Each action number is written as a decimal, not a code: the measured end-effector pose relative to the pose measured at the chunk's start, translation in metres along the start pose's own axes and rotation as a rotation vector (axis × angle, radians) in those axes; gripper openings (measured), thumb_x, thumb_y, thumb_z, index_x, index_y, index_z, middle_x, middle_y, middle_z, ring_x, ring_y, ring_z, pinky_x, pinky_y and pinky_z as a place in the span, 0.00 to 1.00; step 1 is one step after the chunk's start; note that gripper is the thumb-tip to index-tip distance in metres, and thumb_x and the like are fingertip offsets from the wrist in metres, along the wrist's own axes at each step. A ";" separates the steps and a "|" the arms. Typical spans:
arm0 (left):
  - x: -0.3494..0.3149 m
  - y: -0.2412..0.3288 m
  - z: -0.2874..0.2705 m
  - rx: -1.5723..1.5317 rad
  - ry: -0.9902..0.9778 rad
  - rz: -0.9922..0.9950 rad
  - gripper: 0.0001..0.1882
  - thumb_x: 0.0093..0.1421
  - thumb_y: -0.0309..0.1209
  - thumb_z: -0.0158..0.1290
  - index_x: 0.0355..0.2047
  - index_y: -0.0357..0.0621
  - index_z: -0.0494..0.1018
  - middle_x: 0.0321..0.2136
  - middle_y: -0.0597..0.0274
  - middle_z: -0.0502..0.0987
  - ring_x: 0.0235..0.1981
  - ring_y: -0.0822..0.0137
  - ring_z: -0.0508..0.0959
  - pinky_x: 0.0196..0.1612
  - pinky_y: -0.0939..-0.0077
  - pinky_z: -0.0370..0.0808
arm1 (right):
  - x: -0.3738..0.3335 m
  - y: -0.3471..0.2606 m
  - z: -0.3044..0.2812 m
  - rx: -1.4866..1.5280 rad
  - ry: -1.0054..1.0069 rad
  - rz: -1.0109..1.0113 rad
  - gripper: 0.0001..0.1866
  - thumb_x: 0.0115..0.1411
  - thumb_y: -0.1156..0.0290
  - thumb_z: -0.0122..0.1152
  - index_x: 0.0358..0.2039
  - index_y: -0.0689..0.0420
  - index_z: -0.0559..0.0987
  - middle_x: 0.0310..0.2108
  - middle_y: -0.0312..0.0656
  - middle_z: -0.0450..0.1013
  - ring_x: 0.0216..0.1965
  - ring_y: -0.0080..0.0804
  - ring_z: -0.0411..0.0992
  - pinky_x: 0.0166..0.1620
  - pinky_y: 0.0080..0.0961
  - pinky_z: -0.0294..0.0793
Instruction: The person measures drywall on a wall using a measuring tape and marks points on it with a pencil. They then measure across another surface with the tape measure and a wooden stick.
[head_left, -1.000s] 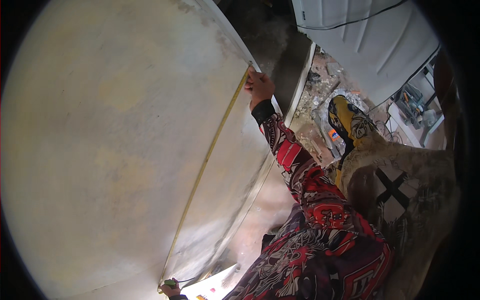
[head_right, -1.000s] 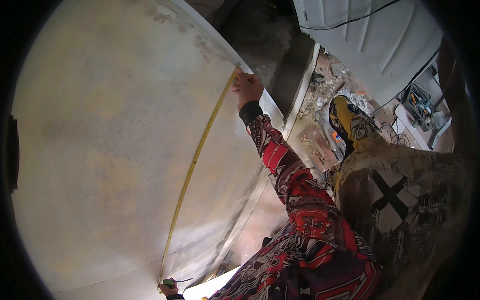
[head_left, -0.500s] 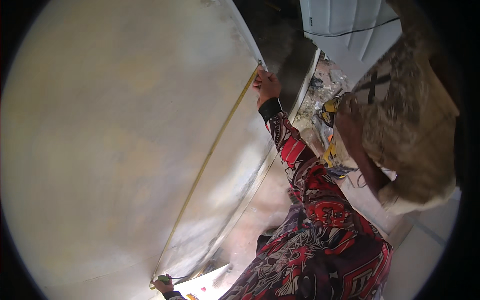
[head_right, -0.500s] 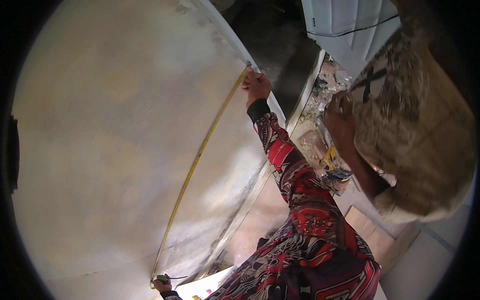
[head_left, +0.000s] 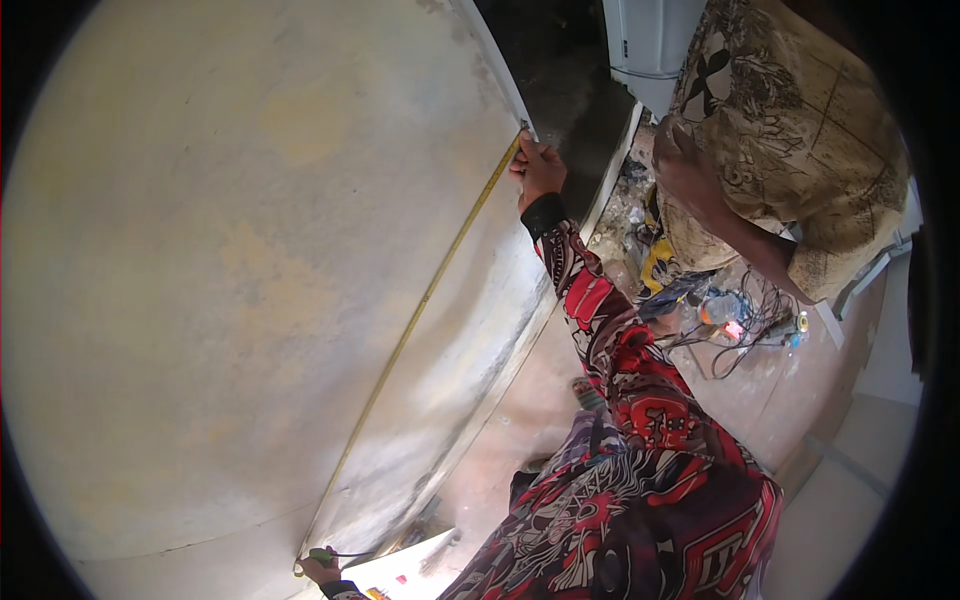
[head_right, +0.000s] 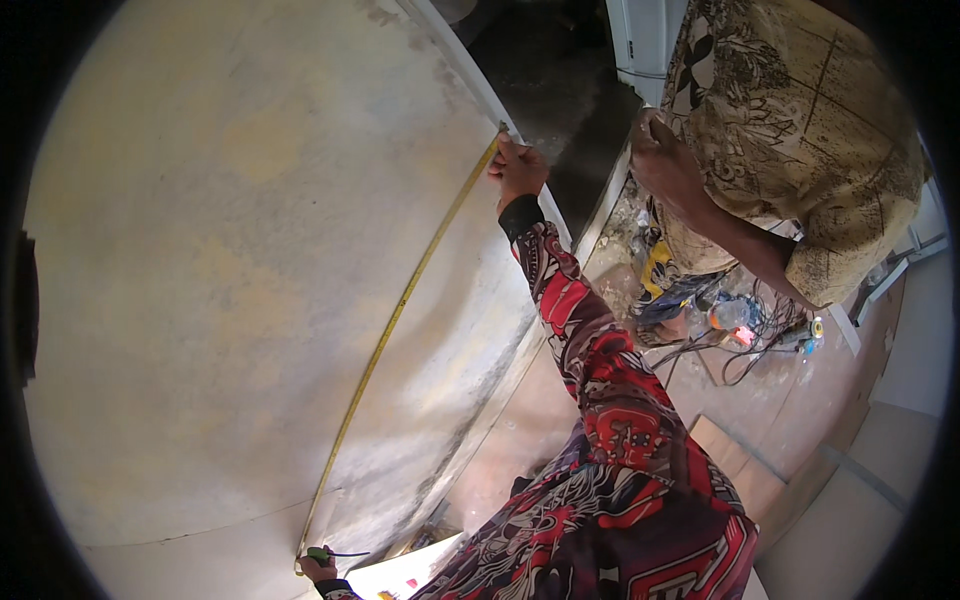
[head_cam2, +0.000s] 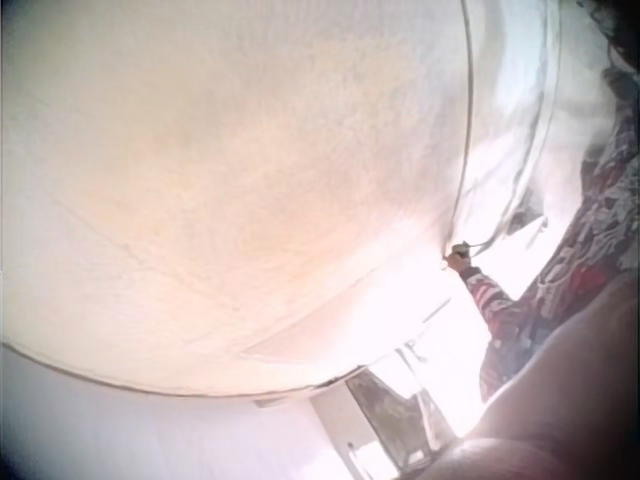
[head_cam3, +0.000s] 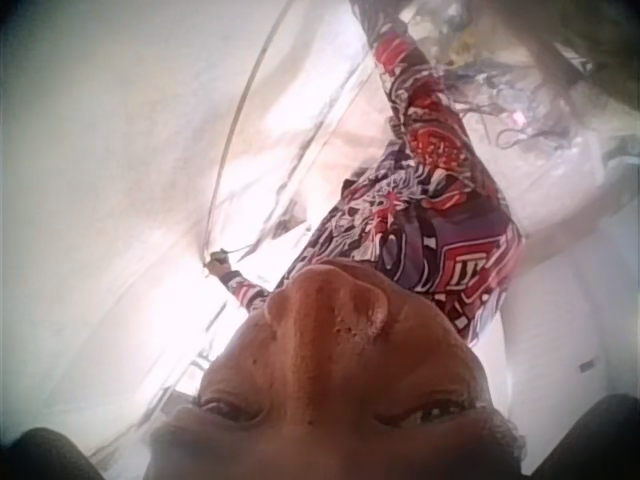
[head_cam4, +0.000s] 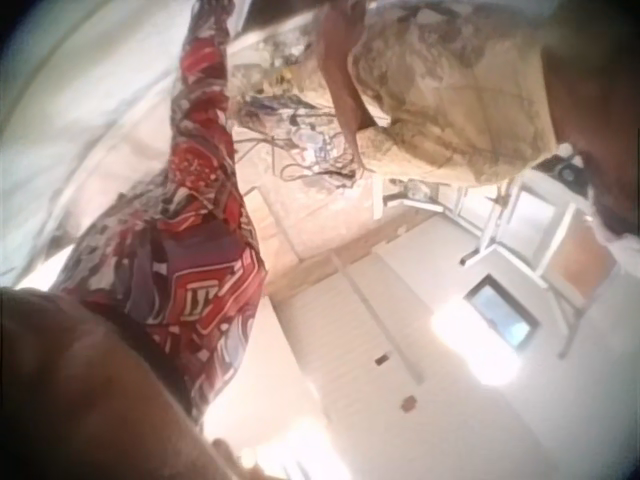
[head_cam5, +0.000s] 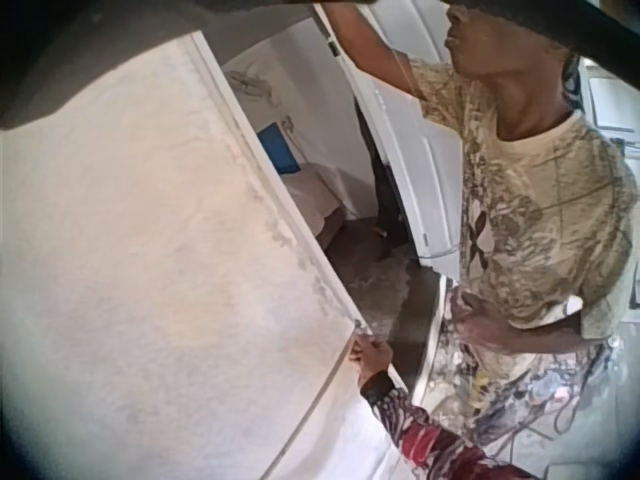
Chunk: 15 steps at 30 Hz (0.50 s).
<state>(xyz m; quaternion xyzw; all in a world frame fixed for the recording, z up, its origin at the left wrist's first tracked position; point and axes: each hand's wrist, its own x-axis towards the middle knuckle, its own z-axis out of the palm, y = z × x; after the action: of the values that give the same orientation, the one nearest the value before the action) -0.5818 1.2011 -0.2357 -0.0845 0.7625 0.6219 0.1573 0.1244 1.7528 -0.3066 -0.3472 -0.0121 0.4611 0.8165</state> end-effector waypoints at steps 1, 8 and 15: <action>0.002 0.001 -0.001 -0.002 -0.024 0.001 0.32 0.62 0.62 0.34 0.43 0.41 0.61 0.31 0.55 0.70 0.29 0.54 0.74 0.32 0.60 0.76 | -0.001 0.001 0.001 0.024 -0.012 0.006 0.15 0.53 0.61 0.69 0.22 0.49 0.70 0.18 0.28 0.66 0.17 0.17 0.64 0.21 0.16 0.64; 0.003 0.013 -0.001 0.005 -0.041 -0.018 0.32 0.62 0.62 0.34 0.42 0.42 0.61 0.31 0.55 0.70 0.28 0.54 0.75 0.32 0.61 0.76 | 0.004 0.002 0.003 0.054 -0.029 -0.028 0.13 0.55 0.62 0.67 0.24 0.50 0.70 0.20 0.29 0.67 0.19 0.17 0.65 0.24 0.18 0.67; 0.000 0.031 0.001 -0.011 -0.020 -0.022 0.31 0.62 0.61 0.34 0.40 0.42 0.62 0.29 0.55 0.71 0.28 0.54 0.75 0.31 0.62 0.76 | 0.003 -0.005 0.007 0.023 -0.039 -0.083 0.09 0.57 0.67 0.63 0.29 0.53 0.70 0.23 0.32 0.69 0.22 0.20 0.66 0.27 0.21 0.69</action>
<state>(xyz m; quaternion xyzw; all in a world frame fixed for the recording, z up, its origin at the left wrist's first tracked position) -0.5920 1.2086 -0.2070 -0.0877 0.7564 0.6252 0.1711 0.1272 1.7570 -0.2996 -0.3280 -0.0370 0.4334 0.8386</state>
